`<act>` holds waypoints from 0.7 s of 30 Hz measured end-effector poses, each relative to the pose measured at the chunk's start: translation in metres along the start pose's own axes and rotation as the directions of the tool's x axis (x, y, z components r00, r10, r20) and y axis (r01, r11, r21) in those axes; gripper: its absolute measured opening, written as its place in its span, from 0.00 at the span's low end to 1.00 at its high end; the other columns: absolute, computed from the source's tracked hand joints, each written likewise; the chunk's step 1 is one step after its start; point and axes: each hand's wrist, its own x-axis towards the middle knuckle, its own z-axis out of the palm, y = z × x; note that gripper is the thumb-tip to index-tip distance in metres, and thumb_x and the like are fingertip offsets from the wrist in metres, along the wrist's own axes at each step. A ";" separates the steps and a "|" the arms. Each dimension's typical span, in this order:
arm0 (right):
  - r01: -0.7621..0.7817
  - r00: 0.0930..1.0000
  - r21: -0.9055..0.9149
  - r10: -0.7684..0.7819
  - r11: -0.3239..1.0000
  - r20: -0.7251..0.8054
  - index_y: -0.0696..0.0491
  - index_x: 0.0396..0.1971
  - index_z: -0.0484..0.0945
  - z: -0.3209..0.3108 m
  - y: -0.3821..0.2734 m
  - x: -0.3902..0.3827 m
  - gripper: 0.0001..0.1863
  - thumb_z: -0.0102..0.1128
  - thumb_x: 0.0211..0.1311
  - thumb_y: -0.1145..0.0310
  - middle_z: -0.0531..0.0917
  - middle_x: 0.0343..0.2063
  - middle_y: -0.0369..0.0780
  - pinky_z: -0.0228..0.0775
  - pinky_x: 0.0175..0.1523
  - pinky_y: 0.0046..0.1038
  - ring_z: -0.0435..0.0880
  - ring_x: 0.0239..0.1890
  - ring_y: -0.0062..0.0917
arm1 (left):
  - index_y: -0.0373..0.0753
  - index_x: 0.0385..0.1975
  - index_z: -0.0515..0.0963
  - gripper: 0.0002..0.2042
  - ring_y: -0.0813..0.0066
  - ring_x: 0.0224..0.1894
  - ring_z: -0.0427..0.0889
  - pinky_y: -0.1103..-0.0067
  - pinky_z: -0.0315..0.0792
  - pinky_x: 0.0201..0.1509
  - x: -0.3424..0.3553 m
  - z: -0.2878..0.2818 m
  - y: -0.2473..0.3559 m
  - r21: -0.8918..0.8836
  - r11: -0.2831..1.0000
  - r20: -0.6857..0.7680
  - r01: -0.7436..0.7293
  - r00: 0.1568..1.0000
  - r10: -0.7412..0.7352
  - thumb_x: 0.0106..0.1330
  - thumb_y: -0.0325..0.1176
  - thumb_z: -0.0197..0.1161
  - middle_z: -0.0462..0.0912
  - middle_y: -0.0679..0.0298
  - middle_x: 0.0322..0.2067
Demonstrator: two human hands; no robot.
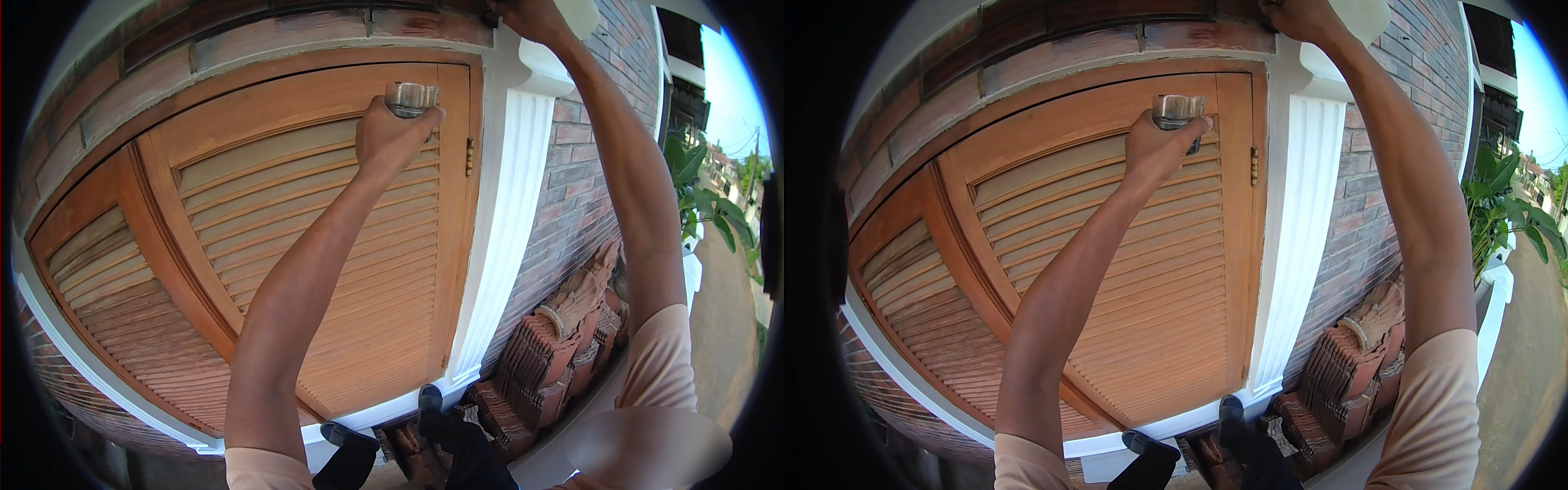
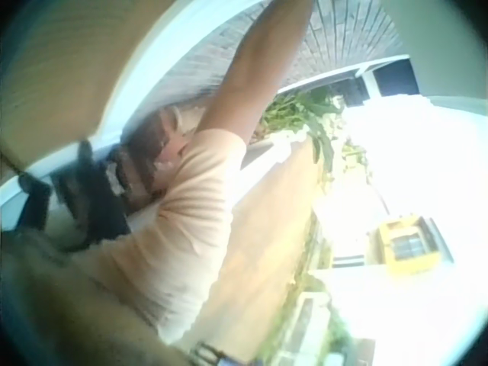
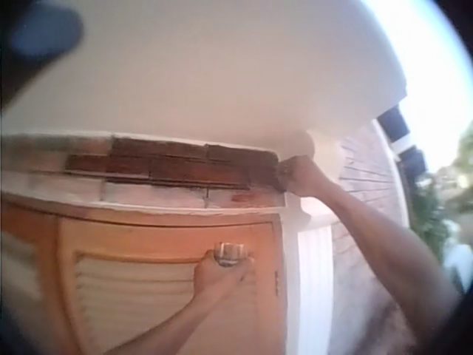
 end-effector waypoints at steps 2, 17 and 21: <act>0.024 0.998 0.004 -0.024 1.000 0.050 0.55 0.29 0.86 -0.004 -0.009 0.010 0.13 0.56 0.59 0.63 0.88 0.35 0.46 0.79 0.45 0.44 0.86 0.37 0.45 | 0.33 0.39 0.82 0.25 0.64 0.40 0.89 0.72 0.79 0.49 0.000 0.001 0.001 -0.016 1.000 0.009 0.015 1.000 -0.015 0.52 0.49 0.76 0.89 0.56 0.35; -0.191 0.982 0.099 0.189 0.977 0.027 0.53 0.31 0.87 0.013 -0.047 0.040 0.11 0.60 0.59 0.62 0.87 0.34 0.50 0.78 0.46 0.50 0.85 0.37 0.52 | 0.35 0.36 0.83 0.23 0.66 0.38 0.89 0.72 0.79 0.47 -0.002 -0.002 0.009 0.022 0.999 -0.024 0.037 0.999 -0.037 0.52 0.49 0.76 0.89 0.58 0.33; 0.060 0.984 0.205 -0.024 0.977 -0.176 0.55 0.34 0.88 -0.012 -0.058 0.043 0.11 0.63 0.59 0.65 0.89 0.33 0.49 0.80 0.42 0.44 0.88 0.33 0.46 | 0.34 0.38 0.83 0.24 0.65 0.38 0.89 0.72 0.79 0.46 -0.002 0.001 0.012 -0.001 1.000 0.030 0.025 0.999 -0.025 0.52 0.49 0.76 0.89 0.58 0.33</act>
